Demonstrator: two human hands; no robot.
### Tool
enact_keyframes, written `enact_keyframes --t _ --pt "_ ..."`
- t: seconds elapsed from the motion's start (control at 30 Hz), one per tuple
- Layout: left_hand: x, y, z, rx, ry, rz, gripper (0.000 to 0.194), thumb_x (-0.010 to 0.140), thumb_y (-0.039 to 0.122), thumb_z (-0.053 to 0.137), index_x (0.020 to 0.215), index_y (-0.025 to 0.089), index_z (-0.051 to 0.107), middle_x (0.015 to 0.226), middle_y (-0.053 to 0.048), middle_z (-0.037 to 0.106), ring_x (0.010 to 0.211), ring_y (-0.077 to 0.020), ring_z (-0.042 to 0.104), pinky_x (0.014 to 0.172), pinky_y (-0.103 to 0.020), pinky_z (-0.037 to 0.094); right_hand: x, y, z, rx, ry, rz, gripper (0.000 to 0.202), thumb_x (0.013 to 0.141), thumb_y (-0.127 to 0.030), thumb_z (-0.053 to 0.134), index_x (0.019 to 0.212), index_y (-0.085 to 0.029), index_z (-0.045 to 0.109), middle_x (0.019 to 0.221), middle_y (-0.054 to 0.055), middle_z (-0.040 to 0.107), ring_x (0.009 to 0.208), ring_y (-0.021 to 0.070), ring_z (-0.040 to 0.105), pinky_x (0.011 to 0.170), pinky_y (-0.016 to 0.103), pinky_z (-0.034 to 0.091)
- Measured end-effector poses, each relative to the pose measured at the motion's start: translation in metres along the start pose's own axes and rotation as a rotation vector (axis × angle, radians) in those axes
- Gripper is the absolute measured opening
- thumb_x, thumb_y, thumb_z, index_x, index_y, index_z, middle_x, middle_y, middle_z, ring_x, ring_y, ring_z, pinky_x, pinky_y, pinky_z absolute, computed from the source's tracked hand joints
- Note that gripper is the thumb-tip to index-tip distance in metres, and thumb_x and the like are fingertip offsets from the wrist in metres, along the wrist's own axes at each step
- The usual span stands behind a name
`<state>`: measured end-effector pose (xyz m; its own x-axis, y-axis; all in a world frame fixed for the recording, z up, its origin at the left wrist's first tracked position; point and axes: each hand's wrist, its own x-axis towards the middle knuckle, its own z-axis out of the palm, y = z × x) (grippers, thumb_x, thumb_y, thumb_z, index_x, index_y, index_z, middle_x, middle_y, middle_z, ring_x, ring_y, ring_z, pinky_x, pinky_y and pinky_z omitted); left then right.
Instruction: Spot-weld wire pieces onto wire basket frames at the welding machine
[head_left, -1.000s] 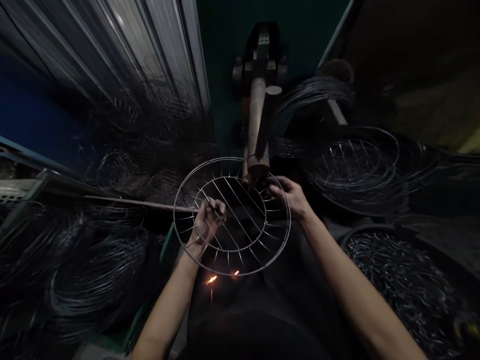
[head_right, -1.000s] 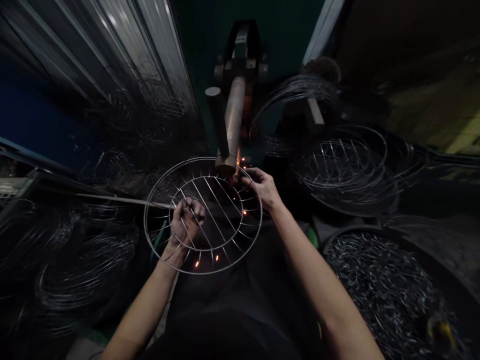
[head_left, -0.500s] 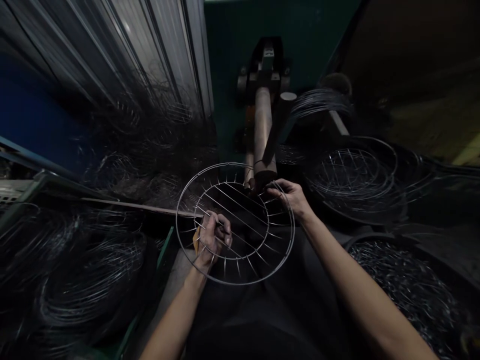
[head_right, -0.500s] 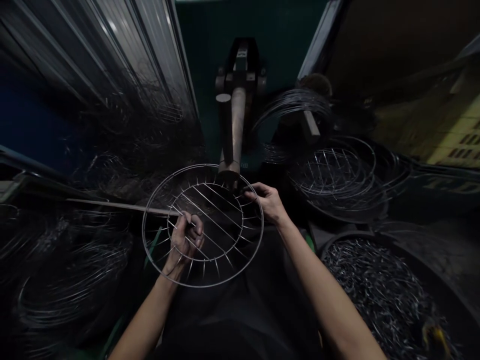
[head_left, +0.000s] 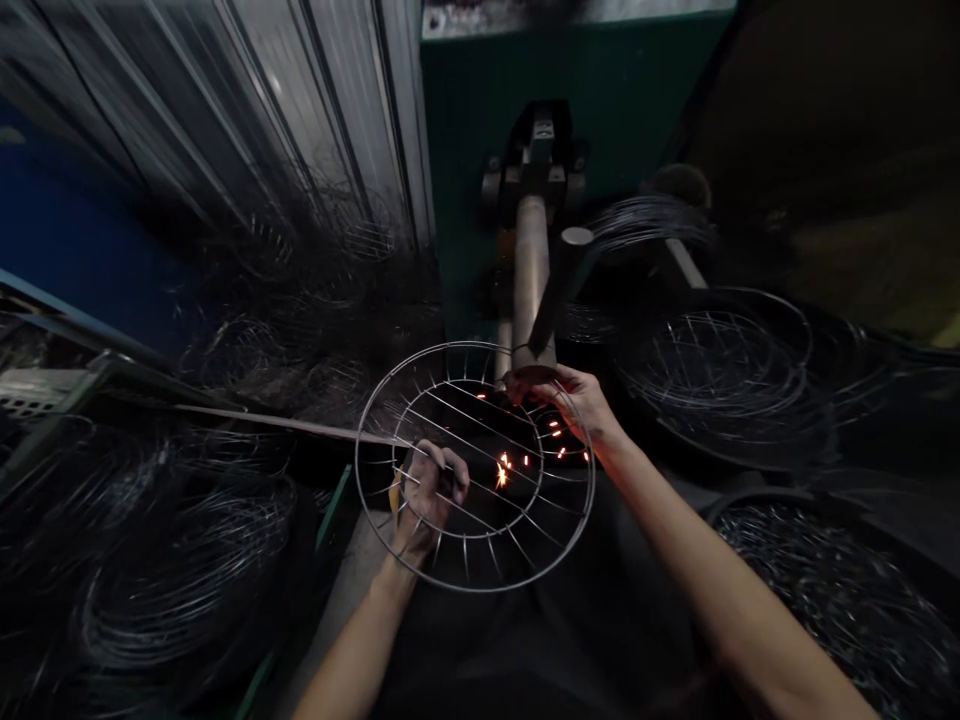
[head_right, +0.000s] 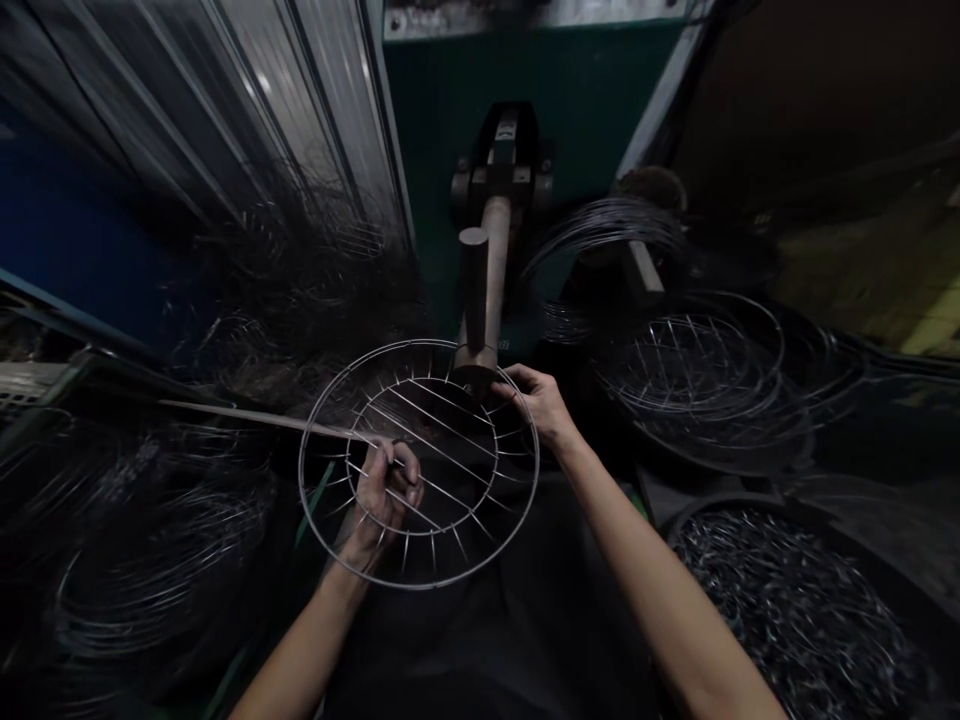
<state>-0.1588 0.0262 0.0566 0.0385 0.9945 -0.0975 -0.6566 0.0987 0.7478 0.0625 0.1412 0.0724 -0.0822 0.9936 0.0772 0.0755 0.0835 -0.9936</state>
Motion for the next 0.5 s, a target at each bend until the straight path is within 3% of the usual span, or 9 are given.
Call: enact_keyframes --t 0.13,0.23,0.33,0.5 --pt "0.007 -0.001 -0.026 -0.046 -0.271 -0.115 0.041 0.070 0.047 0.073 0.076 0.018 0.045 0.071 -0.002 0.061 0.040 -0.0055 0.049 0.036 -0.015 0.034 -0.025 -0.004 -0.012 -0.016 -0.004 0.042 0.042 0.063 -0.048 0.075 0.095 -0.022 0.069 0.083 0.004 0.069 0.075 0.0189 0.064 0.065 0.031 0.052" --pt "0.007 0.009 -0.024 -0.056 -0.416 -0.129 0.032 0.076 0.040 0.070 0.079 0.017 0.047 0.074 -0.003 0.063 0.037 -0.0042 0.048 0.032 -0.013 0.033 -0.042 -0.004 -0.018 -0.027 -0.019 0.077 0.044 0.065 -0.045 0.075 0.102 -0.024 0.067 0.089 0.004 0.070 0.080 0.0195 0.065 0.070 0.032 0.052" --pt "-0.001 0.019 -0.006 -0.055 -0.379 -0.073 0.022 0.083 0.032 0.063 0.080 0.018 0.045 0.073 0.000 0.063 0.037 -0.0036 0.050 0.032 -0.010 0.033 -0.039 -0.002 -0.014 -0.028 0.028 0.043 0.033 0.064 -0.042 0.076 0.090 -0.023 0.068 0.083 0.001 0.069 0.077 0.0166 0.064 0.071 0.029 0.051" --pt "-0.013 0.022 0.014 -0.005 -0.294 -0.069 0.024 0.083 0.031 0.064 0.079 0.019 0.043 0.075 0.002 0.063 0.042 -0.0049 0.053 0.037 -0.014 0.044 -0.014 -0.011 0.002 -0.007 0.053 -0.001 0.024 0.063 -0.040 0.076 0.073 -0.021 0.067 0.072 -0.002 0.066 0.068 0.0122 0.059 0.066 0.024 0.047"
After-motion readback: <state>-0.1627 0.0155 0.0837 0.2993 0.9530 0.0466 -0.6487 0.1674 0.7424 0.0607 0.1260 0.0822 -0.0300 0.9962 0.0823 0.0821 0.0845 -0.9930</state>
